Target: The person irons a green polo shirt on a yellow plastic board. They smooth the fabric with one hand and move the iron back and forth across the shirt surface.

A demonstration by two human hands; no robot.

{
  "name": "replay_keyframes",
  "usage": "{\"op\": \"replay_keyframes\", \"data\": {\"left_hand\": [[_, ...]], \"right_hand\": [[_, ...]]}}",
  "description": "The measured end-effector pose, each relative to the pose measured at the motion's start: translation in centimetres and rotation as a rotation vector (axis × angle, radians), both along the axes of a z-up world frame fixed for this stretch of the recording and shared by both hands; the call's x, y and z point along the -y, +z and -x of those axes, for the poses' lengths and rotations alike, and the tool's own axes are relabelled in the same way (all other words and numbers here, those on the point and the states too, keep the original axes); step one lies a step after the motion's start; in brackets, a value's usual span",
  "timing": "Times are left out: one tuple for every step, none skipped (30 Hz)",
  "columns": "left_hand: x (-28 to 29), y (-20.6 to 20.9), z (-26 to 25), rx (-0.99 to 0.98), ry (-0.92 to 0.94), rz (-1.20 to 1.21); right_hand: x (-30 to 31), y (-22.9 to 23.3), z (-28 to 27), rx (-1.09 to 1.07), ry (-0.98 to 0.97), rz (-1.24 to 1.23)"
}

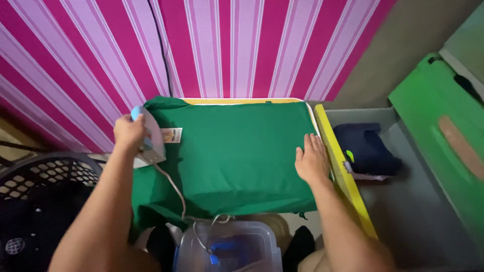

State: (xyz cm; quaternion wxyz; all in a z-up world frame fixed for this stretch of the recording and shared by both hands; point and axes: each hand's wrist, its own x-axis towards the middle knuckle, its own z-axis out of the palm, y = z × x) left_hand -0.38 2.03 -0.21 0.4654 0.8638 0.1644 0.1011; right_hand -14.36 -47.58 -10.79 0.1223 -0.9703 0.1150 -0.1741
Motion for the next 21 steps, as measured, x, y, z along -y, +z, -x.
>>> {"op": "replay_keyframes", "data": {"left_hand": [[1.3, -0.2, 0.6, 0.003, -0.004, 0.002], [2.7, -0.4, 1.2, -0.007, -0.044, 0.042], [4.1, -0.7, 1.7, -0.017, -0.085, 0.081], [4.5, -6.3, -0.3, -0.019, -0.085, 0.08], [5.5, -11.4, -2.3, 0.19, -0.16, -0.251], [7.2, -15.7, -4.8, 0.399, -0.238, -0.581], [10.7, -13.6, -1.1, 0.399, -0.238, -0.581], [15.0, -10.6, 2.2, 0.259, -0.282, -0.365], [19.3, -6.8, 5.5, 0.118, -0.326, -0.149], [22.6, -6.5, 6.9, 0.117, -0.329, -0.147], [25.8, -6.2, 8.4, 0.094, -0.369, -0.092], [28.9, -5.9, 9.8, 0.071, -0.408, -0.038], [30.5, -5.2, 11.5, 0.069, -0.41, -0.037], [32.0, -4.4, 13.1, 0.083, -0.432, 0.015], [33.6, -3.7, 14.7, 0.097, -0.454, 0.067], [33.5, -2.6, 15.5, 0.098, -0.454, 0.068], [33.4, -1.5, 16.3, 0.02, -0.495, 0.065], [33.3, -0.4, 17.1, -0.059, -0.533, 0.061], [32.5, -0.6, 16.8, -0.058, -0.531, 0.062], [31.6, -0.7, 16.4, -0.056, -0.512, 0.032], [30.7, -0.9, 16.0, -0.054, -0.494, 0.001]], "right_hand": [[0.1, -0.1, 0.0, 0.003, -0.004, 0.002], [0.3, -0.3, 0.1, 0.005, 0.013, -0.024], [0.5, -0.4, 0.1, 0.007, 0.031, -0.051], [0.5, -0.5, 0.3, 0.004, 0.03, -0.052], [0.4, -0.5, 0.6, 0.001, 0.033, -0.089], [0.4, -0.6, 0.7, -0.002, 0.036, -0.125], [0.3, -0.8, 0.7, -0.002, 0.036, -0.126], [0.4, -1.0, 0.9, 0.024, 0.035, -0.154], [0.5, -1.2, 1.0, 0.05, 0.034, -0.182], [0.6, -1.2, 1.0, 0.049, 0.031, -0.181], [0.6, -1.2, 1.1, 0.076, 0.011, -0.233], [0.6, -1.2, 1.1, 0.103, -0.007, -0.286], [0.9, -1.3, 1.3, 0.101, -0.009, -0.285], [1.0, -1.3, 1.4, 0.131, 0.022, -0.322], [1.2, -1.4, 1.6, 0.16, 0.053, -0.358], [1.6, -2.0, 1.5, 0.16, 0.054, -0.357], [2.1, -2.7, 1.4, 0.159, 0.074, -0.267], [2.4, -3.4, 1.3, 0.158, 0.096, -0.178], [2.2, -3.1, 1.4, 0.157, 0.099, -0.177], [2.0, -2.9, 1.5, 0.112, 0.092, -0.124], [1.7, -2.6, 1.6, 0.068, 0.085, -0.07]]}}
